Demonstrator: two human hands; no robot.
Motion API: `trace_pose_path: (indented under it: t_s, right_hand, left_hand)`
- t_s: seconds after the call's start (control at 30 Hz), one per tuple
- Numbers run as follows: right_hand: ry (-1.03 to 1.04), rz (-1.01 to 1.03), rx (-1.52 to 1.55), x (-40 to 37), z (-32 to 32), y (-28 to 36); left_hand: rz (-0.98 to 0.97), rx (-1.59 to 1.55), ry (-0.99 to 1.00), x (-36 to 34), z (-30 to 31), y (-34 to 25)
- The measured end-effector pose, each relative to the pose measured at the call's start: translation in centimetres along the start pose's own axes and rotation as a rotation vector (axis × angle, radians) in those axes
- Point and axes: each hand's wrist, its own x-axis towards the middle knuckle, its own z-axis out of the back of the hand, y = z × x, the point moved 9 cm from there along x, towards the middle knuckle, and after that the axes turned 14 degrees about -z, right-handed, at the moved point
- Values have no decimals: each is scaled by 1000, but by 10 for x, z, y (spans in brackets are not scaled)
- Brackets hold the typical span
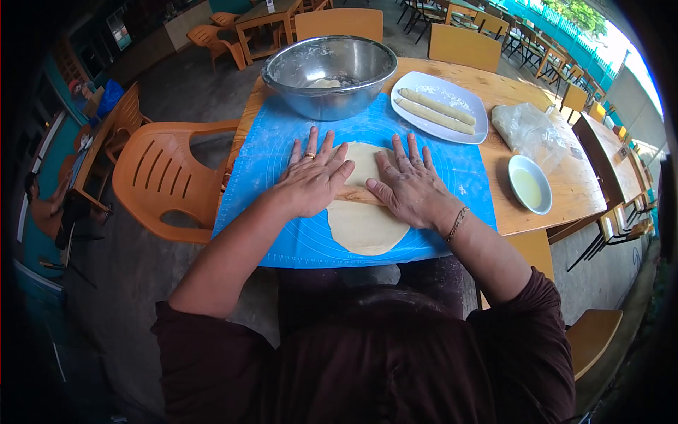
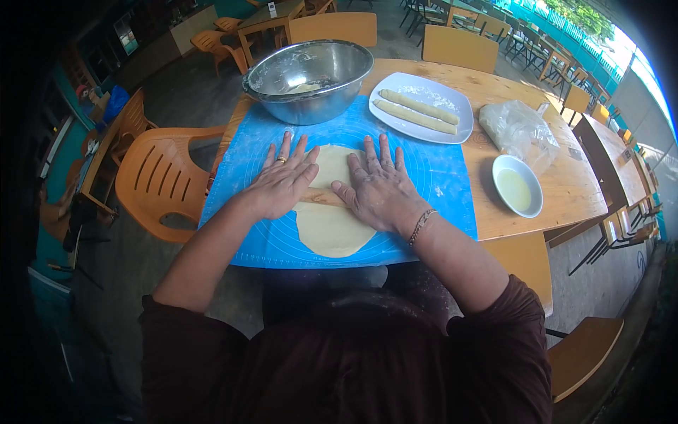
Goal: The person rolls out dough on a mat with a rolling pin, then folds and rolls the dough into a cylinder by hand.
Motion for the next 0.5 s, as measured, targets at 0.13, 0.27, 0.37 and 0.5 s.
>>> trace_pose_path:
  t_s: [0.13,0.27,0.37,0.5]
  right_hand:
    - [-45,80,18,-17,0,10]
    - [-23,104,25,-23,2,17]
    - [-41,135,23,-29,3,20]
    - [-30,155,25,-40,2,26]
  left_hand:
    - [12,4,63,-18,0,-7]
    - [12,-76,67,-28,-1,-9]
    - [0,-88,45,-36,2,-13]
    - [-36,-38,6,-47,2,-17]
